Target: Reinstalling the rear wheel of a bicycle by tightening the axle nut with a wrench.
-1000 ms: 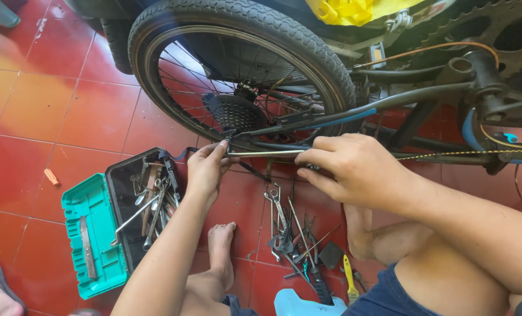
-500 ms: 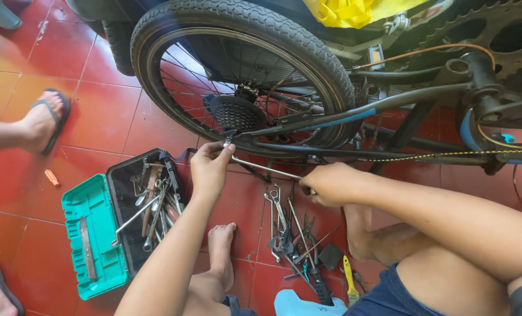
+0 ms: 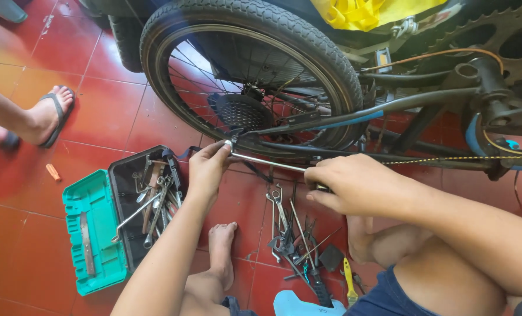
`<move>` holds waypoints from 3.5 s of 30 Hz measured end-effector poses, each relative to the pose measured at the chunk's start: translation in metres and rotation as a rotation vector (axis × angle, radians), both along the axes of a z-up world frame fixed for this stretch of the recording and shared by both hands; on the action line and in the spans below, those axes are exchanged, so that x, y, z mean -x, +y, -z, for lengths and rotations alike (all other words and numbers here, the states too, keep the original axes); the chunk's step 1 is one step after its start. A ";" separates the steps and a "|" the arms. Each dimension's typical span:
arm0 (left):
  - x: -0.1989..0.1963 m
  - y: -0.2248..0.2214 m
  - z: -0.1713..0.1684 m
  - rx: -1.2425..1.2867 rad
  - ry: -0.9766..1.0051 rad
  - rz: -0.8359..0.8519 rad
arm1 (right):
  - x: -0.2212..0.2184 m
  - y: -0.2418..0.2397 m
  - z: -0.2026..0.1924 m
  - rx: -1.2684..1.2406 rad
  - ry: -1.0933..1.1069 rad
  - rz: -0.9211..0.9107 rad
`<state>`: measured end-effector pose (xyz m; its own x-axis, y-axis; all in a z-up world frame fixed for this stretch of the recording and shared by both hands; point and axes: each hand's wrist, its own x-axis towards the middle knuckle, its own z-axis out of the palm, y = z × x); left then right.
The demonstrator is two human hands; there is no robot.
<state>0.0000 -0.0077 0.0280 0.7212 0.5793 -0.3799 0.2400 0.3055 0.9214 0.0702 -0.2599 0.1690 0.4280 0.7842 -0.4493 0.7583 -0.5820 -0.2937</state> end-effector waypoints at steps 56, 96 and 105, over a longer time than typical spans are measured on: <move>-0.011 0.004 0.031 0.150 0.013 0.019 | 0.000 -0.010 0.015 -0.358 -0.087 0.060; -0.012 0.000 0.036 0.087 0.007 -0.015 | -0.001 -0.018 0.020 -0.447 -0.218 0.021; -0.013 0.006 0.045 0.080 -0.038 -0.050 | -0.020 -0.021 0.028 -0.184 -0.114 0.171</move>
<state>0.0132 -0.0019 -0.0172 0.7065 0.5841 -0.3995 0.1881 0.3892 0.9017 0.0900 -0.2812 0.1415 0.6004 0.7605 -0.2472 0.6879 -0.6488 -0.3252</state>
